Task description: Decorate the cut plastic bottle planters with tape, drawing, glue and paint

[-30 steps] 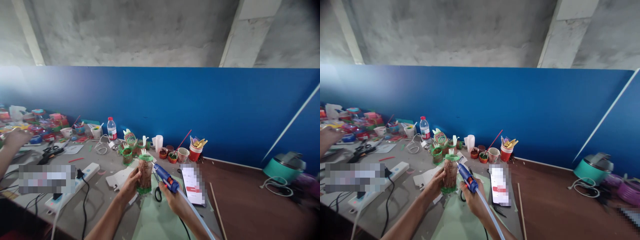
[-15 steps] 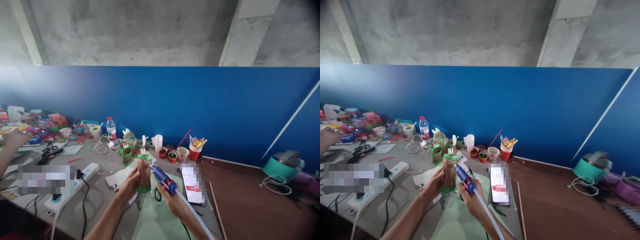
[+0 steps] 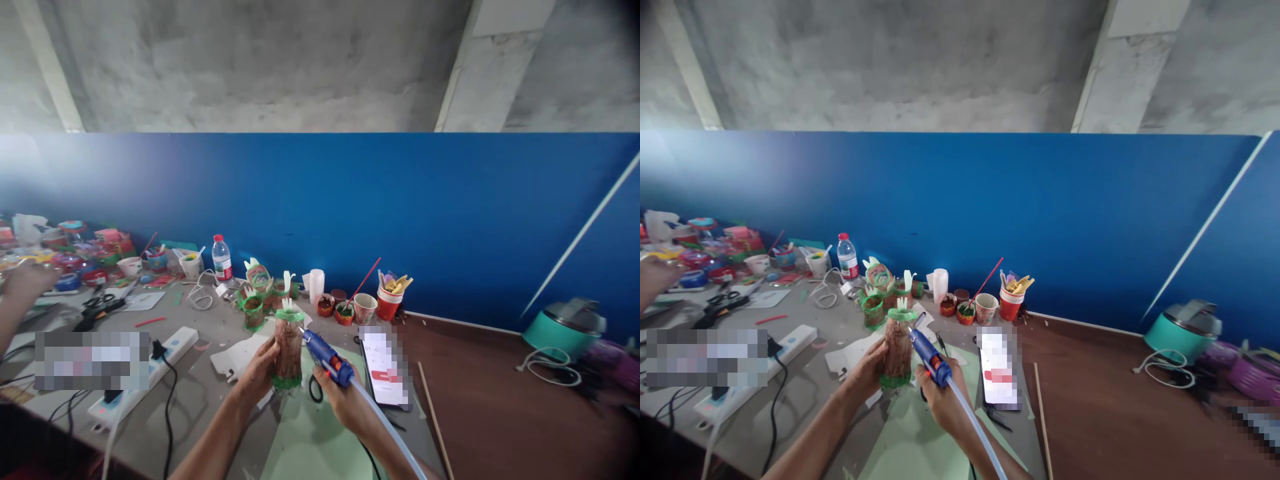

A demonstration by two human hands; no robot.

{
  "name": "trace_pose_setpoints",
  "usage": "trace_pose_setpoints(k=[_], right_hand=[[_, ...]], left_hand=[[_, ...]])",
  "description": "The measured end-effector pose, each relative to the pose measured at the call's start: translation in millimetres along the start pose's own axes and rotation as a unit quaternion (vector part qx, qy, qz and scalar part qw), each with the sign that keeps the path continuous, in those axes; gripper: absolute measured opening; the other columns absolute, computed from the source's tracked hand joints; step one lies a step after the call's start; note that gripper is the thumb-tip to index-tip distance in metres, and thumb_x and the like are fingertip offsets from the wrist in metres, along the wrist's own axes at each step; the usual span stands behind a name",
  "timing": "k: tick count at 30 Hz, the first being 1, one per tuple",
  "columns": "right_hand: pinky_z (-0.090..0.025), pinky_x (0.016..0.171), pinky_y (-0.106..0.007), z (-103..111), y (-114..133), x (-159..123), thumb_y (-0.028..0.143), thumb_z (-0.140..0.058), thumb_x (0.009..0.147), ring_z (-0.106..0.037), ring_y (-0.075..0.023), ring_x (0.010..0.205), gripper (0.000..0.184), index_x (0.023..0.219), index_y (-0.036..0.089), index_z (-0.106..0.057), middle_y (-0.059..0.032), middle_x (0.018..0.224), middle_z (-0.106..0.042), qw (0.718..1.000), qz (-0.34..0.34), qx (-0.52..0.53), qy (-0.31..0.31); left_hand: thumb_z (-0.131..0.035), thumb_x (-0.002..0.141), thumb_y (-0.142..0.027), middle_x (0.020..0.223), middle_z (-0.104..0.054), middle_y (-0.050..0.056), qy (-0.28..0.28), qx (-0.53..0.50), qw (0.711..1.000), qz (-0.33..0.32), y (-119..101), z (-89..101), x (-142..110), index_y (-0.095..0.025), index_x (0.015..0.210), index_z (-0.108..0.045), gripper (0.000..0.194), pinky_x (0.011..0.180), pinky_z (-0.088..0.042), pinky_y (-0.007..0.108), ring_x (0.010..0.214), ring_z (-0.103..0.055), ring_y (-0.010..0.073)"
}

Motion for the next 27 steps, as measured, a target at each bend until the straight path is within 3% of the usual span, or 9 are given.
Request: trace_pose_setpoints(k=[4,11,17,22,27], right_hand=[[-0.043,0.052,-0.025,3.0,-3.0,0.6,0.055,-0.064,0.069,-0.048,-0.0145,0.053,0.036,0.071,0.019,-0.055,0.0017,0.055,-0.050,1.000,-0.019,0.008,-0.017],[-0.042,0.052,-0.025,-2.8,1.8,-2.5,0.053,-0.065,0.069,-0.047,-0.0147,0.054,0.037,0.059,0.021,-0.051,0.0006,0.053,-0.049,1.000,0.007,-0.005,0.010],[-0.040,0.050,-0.024,-2.0,4.6,-1.9,0.049,-0.062,0.071,-0.044,-0.0133,0.051,0.032,0.062,0.020,-0.052,0.0019,0.052,-0.046,1.000,-0.001,0.015,0.013],[-0.042,0.054,-0.025,-3.5,4.2,-2.0,0.049,-0.060,0.072,-0.044,-0.0138,0.053,0.033,0.059,0.021,-0.050,0.0018,0.053,-0.045,1.000,0.011,-0.015,0.020],[-0.044,0.053,-0.026,-0.7,-4.7,0.2,0.057,-0.060,0.069,-0.050,-0.0160,0.055,0.038,0.072,0.019,-0.055,0.0009,0.056,-0.051,0.999,-0.032,-0.005,0.012]], left_hand=[[-0.071,0.081,-0.032,0.112,-0.074,0.009,0.016,-0.009,1.000,0.010,0.3,-4.9,-1.0,-0.021,0.117,-0.068,0.038,0.097,-0.049,0.037,0.107,-0.068,0.0276],[-0.073,0.078,-0.033,0.111,-0.075,0.009,-0.023,0.007,1.000,0.001,-1.1,5.5,-1.4,-0.019,0.114,-0.069,0.038,0.088,-0.053,0.032,0.102,-0.070,0.0266],[-0.071,0.081,-0.032,0.110,-0.075,0.011,0.007,0.001,1.000,0.004,0.3,0.1,-1.8,-0.018,0.114,-0.069,0.036,0.093,-0.050,0.035,0.105,-0.069,0.0278],[-0.072,0.079,-0.032,0.110,-0.075,0.010,-0.005,-0.001,1.000,0.002,0.2,1.7,-1.5,-0.019,0.113,-0.069,0.037,0.090,-0.051,0.034,0.102,-0.070,0.0273],[-0.072,0.079,-0.033,0.109,-0.075,0.010,-0.015,0.002,1.000,0.004,2.0,5.3,-1.3,-0.018,0.113,-0.069,0.038,0.089,-0.052,0.033,0.100,-0.071,0.0265]])
Point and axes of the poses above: each hand's wrist, its own x-axis towards the middle knuckle, its own z-axis out of the back of the hand, y = z × x, the point moved 7 cm from there along x, towards the middle knuckle
